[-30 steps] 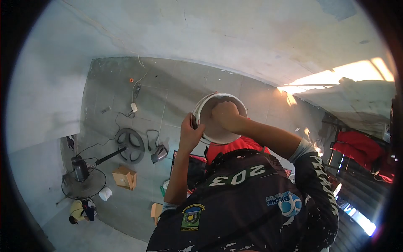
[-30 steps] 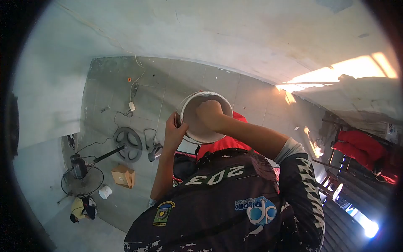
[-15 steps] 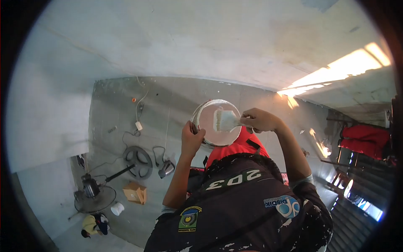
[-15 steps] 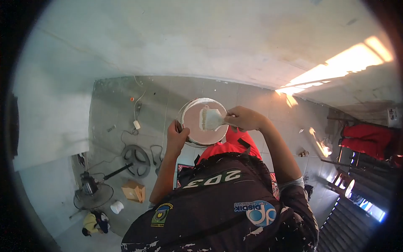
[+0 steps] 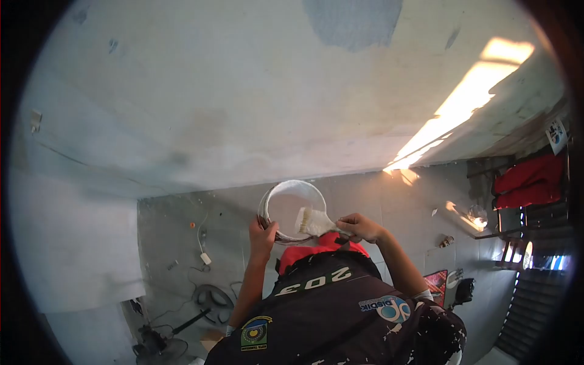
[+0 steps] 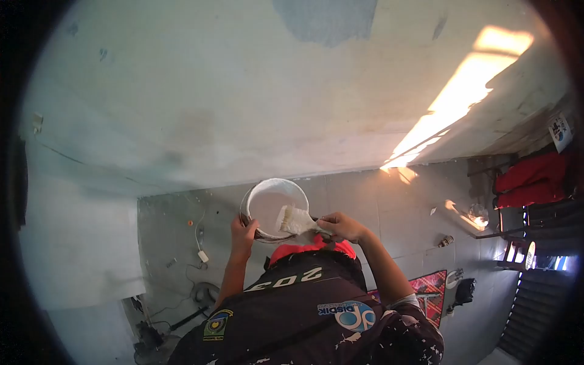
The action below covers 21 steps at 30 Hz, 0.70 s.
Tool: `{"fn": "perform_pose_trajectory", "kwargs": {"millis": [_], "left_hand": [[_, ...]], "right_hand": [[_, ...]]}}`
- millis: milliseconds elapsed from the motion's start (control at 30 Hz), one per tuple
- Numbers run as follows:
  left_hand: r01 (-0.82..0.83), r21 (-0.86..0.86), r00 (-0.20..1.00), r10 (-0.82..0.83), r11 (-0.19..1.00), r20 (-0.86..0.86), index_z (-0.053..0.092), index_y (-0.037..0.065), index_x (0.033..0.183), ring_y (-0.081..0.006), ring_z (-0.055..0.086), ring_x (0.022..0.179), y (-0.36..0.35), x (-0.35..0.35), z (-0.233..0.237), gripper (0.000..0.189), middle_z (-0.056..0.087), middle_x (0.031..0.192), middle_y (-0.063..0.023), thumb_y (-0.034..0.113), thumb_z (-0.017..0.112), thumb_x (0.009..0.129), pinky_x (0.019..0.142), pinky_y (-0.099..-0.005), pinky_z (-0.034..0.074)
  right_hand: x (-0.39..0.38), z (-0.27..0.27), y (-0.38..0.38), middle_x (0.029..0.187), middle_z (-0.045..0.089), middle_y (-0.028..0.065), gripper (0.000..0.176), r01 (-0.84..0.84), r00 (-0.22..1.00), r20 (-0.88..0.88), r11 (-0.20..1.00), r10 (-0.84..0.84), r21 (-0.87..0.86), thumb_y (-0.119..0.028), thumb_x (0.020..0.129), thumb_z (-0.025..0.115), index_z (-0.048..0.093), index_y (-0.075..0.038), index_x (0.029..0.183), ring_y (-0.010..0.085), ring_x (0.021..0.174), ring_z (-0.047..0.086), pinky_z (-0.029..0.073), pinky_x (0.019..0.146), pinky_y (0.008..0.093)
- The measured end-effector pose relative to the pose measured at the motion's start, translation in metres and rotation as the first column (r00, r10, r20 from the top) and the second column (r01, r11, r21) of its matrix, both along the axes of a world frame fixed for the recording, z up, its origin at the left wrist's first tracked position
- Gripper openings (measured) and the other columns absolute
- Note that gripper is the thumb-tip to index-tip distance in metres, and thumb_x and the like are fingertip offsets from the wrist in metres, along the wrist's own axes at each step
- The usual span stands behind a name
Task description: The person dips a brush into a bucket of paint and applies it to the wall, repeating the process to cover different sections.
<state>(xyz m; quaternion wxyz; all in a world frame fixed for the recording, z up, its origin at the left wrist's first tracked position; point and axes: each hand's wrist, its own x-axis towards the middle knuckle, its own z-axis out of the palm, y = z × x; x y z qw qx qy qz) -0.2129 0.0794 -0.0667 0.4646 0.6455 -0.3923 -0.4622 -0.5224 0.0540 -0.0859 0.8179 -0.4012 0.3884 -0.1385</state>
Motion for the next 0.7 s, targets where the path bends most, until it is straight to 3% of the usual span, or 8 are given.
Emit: {"fn": "perform_pose_trajectory", "kwargs": {"millis": [33,167,233,367,467,533,700], "left_hand": [[0.042,-0.007,0.998,-0.041,0.999,0.043,0.048,0.003,0.081,-0.0092,0.047,0.071,-0.009,-0.001,-0.001,0.015,0.045,0.074,0.0007,0.006,0.062,0.077,0.064,-0.025,0.04],[0.046,0.039,0.991,-0.051,0.998,0.126,0.048,0.003,0.08,-0.0074,0.044,0.067,-0.037,-0.002,-0.01,0.016,0.046,0.075,0.0016,0.005,0.063,0.075,0.058,-0.0243,0.036],[0.021,0.079,0.999,-0.024,0.997,0.035,0.047,0.004,0.078,-0.0071,0.044,0.066,-0.047,-0.003,-0.02,0.018,0.045,0.073,0.0015,0.004,0.064,0.075,0.057,-0.0245,0.037],[0.014,0.083,0.996,-0.021,0.996,0.083,0.046,0.006,0.076,-0.0076,0.047,0.058,-0.071,0.002,-0.028,0.019,0.047,0.071,-0.0002,0.008,0.065,0.076,0.05,-0.0253,0.04],[0.034,0.092,0.988,-0.047,0.995,0.149,0.046,0.006,0.076,-0.008,0.048,0.059,-0.078,0.002,-0.03,0.019,0.047,0.07,0.0,0.009,0.065,0.076,0.05,-0.0258,0.041],[0.075,0.075,0.972,-0.089,0.994,0.216,0.047,0.006,0.077,-0.0083,0.048,0.058,-0.083,0.0,-0.023,0.018,0.048,0.07,-0.0002,0.008,0.064,0.076,0.049,-0.0261,0.041],[0.029,0.1,0.99,-0.042,0.995,0.133,0.046,0.004,0.074,-0.0087,0.045,0.06,-0.088,0.003,-0.031,0.019,0.046,0.069,-0.0003,0.008,0.064,0.074,0.052,-0.0269,0.04]], "right_hand": [[-0.001,0.0,-0.006,0.075,0.06,-0.0014,0.036,-0.002,0.999,-0.047,1.0,0.001,-0.022,-0.034,0.101,0.051,0.065,-0.002,0.105,0.0031,0.056,0.046,0.038,0.048,0.0198],[-0.011,-0.025,-0.029,0.076,0.06,-0.0021,0.037,0.042,0.997,0.06,0.997,-0.046,0.071,-0.034,0.101,0.051,0.067,-0.002,0.108,0.0023,0.058,0.047,0.037,0.048,0.0188],[-0.011,-0.033,-0.036,0.075,0.06,-0.0028,0.036,0.012,0.999,0.035,1.0,-0.012,0.011,-0.033,0.101,0.051,0.066,-0.001,0.108,0.002,0.057,0.046,0.035,0.047,0.0186],[-0.003,-0.04,-0.042,0.073,0.059,-0.0034,0.037,0.135,0.991,0.015,0.989,-0.135,-0.06,-0.034,0.101,0.051,0.066,-0.001,0.108,0.0017,0.054,0.043,0.033,0.045,0.0186],[-0.002,-0.044,-0.048,0.071,0.055,-0.003,0.03,0.135,0.988,0.069,0.991,-0.136,0.026,-0.032,0.102,0.05,0.062,-0.005,0.095,0.0036,0.055,0.042,0.032,0.046,0.0186],[0.002,-0.046,-0.046,0.073,0.059,-0.0008,0.033,0.183,0.955,0.234,0.983,-0.18,0.01,-0.032,0.102,0.049,0.065,-0.003,0.098,0.0048,0.059,0.049,0.038,0.051,0.0202],[0.01,-0.038,-0.049,0.074,0.059,0.0004,0.032,0.224,0.945,0.249,0.974,-0.213,-0.015,-0.03,0.103,0.048,0.061,-0.004,0.093,0.0065,0.061,0.051,0.04,0.052,0.0214]]}}
